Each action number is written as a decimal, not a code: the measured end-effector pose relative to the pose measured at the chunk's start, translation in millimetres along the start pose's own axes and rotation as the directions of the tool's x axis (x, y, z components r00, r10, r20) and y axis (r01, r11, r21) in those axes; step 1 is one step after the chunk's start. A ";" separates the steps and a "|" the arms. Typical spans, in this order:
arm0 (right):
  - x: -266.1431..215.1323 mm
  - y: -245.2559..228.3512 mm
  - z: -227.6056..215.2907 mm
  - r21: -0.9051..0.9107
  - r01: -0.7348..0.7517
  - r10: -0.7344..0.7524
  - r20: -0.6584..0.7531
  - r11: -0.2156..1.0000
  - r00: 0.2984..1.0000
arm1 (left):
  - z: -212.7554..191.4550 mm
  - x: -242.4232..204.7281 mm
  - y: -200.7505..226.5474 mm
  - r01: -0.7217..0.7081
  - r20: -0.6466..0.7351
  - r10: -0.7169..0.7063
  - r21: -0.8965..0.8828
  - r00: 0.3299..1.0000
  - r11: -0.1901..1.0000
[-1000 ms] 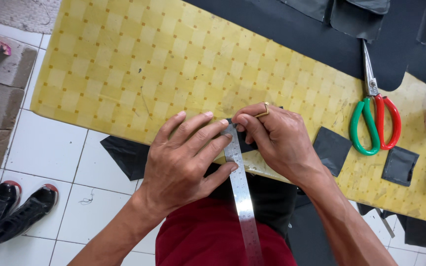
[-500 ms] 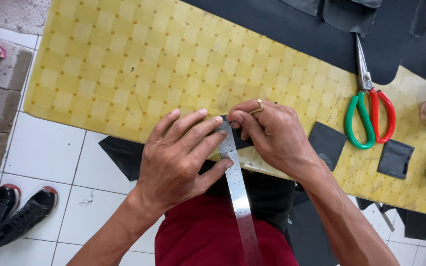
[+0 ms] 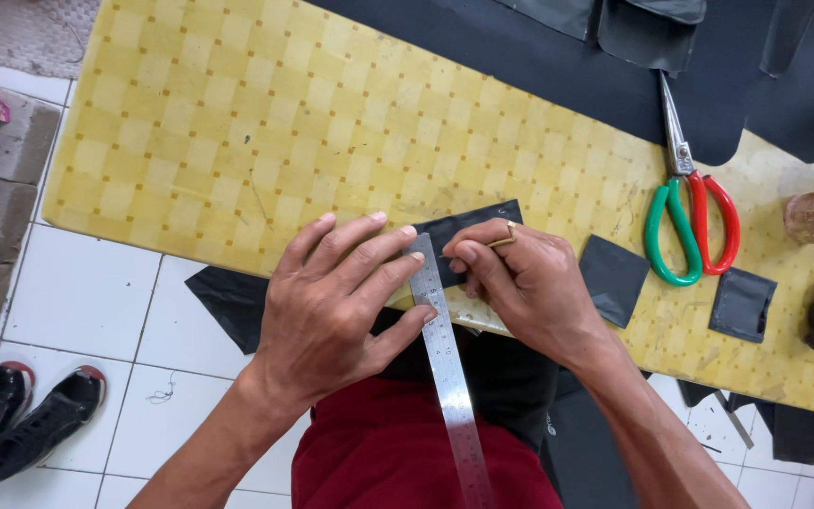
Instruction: The person uses a metal ruler and a small awl to mark straight lines on small black leather pieces. They align the ruler on the leather and press the awl along the edge to create guide marks.
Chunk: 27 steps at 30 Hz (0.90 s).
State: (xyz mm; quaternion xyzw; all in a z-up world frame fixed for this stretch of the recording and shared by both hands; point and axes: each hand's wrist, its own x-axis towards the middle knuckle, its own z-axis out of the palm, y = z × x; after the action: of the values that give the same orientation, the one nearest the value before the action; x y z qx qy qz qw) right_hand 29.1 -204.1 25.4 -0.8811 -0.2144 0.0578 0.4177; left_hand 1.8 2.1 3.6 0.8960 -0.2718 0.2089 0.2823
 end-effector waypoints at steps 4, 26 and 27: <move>1.5 -0.9 1.8 0.018 0.004 -0.004 -0.027 1.000 1.000 | 0.1 -0.3 -0.4 0.001 -0.003 -0.001 -0.006 1.000 1.000; -0.1 -1.9 0.5 -0.067 0.039 -0.038 0.011 0.997 0.999 | -0.2 -1.0 -0.5 -0.004 0.002 0.004 -0.016 1.000 1.000; -0.1 -2.5 -0.5 -0.047 0.020 -0.020 0.012 0.999 1.000 | 0.3 -1.3 -0.5 -0.005 0.002 0.005 -0.009 1.000 1.000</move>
State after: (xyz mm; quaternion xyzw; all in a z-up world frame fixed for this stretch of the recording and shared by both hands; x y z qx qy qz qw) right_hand 28.4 -203.1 27.7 -0.8881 -0.2269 0.0535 0.3962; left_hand 1.2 2.7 2.5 0.8944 -0.2751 0.2073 0.2854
